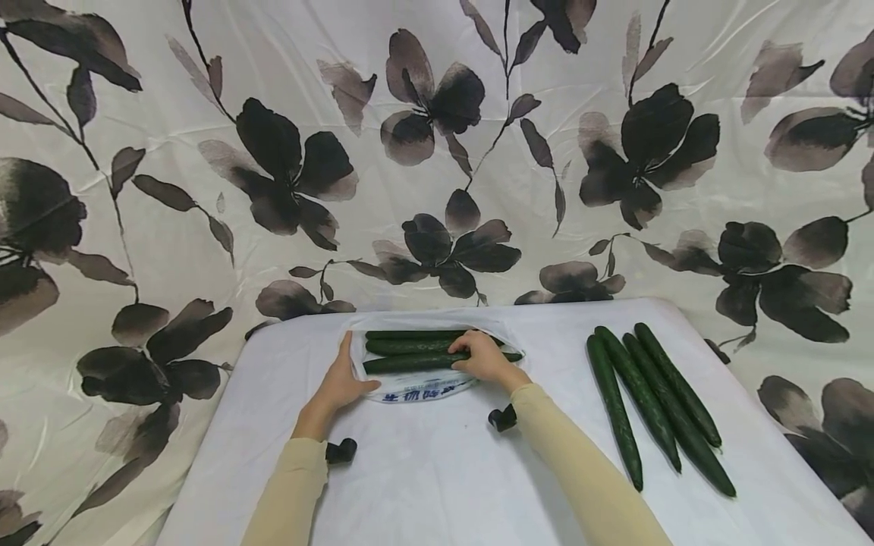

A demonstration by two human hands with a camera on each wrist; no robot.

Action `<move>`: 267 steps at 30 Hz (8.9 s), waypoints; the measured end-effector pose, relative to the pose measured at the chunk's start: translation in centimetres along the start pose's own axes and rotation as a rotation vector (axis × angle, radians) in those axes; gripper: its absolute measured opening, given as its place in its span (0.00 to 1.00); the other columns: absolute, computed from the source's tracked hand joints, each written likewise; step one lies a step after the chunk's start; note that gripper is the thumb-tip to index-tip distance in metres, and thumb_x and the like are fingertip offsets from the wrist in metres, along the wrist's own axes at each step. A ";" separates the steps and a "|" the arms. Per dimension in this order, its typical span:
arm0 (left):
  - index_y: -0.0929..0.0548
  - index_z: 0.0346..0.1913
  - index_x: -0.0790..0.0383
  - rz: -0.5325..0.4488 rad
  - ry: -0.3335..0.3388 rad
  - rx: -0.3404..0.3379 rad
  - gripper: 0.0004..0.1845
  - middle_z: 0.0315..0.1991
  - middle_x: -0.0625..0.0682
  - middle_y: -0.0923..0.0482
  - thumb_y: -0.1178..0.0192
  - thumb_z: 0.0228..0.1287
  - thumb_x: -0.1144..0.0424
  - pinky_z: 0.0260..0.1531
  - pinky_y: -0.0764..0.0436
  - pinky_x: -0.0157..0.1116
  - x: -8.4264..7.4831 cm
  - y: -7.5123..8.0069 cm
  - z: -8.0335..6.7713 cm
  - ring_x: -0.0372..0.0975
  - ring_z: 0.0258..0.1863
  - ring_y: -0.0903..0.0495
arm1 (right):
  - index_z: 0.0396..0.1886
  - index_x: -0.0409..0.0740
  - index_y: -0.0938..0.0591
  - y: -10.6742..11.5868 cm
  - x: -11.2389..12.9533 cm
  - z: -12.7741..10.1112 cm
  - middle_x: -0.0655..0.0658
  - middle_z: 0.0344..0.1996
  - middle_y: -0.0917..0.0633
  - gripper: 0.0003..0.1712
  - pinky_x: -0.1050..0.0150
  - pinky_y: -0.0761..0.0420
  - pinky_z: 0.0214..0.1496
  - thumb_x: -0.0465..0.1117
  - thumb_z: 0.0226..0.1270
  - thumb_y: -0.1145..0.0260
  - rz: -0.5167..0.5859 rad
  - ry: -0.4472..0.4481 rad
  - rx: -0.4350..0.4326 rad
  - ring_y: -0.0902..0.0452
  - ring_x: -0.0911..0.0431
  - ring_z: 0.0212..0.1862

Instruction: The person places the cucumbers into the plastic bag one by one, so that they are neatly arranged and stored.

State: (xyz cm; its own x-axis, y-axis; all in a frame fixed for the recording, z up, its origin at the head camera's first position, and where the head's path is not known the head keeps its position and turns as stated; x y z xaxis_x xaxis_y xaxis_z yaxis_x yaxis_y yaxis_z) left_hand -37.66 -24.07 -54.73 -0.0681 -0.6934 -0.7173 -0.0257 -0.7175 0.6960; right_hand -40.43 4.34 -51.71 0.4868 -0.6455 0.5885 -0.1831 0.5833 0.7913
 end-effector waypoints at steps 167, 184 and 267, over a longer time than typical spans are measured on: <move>0.71 0.77 0.55 0.023 0.039 0.054 0.68 0.74 0.68 0.51 0.24 0.50 0.55 0.66 0.45 0.57 0.6 0.0 -1.0 0.62 0.70 0.45 | 0.62 0.51 0.23 6.1 1.9 -6.8 0.50 0.49 0.19 0.27 0.58 0.30 0.36 0.29 0.65 0.34 0.042 0.035 -0.119 0.36 0.55 0.35; 0.72 0.77 0.54 0.008 0.005 0.035 0.70 0.73 0.68 0.49 0.23 0.47 0.55 0.66 0.44 0.57 0.5 -0.1 -0.6 0.62 0.69 0.44 | 0.61 0.48 0.21 2.8 5.0 -3.0 0.51 0.52 0.18 0.25 0.58 0.28 0.42 0.29 0.65 0.34 -0.035 0.153 0.041 0.31 0.55 0.42; 0.76 0.75 0.59 0.227 0.114 0.081 0.82 0.73 0.69 0.50 0.22 0.33 0.37 0.49 0.28 0.61 -2.8 -0.9 -1.8 0.69 0.53 0.28 | 0.55 0.51 0.16 1.0 2.1 -0.1 0.50 0.50 0.16 0.22 0.57 0.27 0.48 0.46 0.60 0.27 -0.144 0.083 -0.063 0.27 0.53 0.45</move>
State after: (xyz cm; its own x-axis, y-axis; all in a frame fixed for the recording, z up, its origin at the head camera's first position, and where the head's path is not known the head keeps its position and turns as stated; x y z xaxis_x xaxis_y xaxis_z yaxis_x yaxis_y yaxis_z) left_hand -35.69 -21.59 -53.45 0.0313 -0.8424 -0.5379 -0.1026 -0.5380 0.8367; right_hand -39.47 3.61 -49.73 0.5735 -0.6830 0.4523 -0.0535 0.5198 0.8526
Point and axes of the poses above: each hand's wrist, its own z-axis towards the middle knuckle, its own y-axis out of the back of the hand, x = y × z, the point moved 6 cm from there along z, towards the middle knuckle
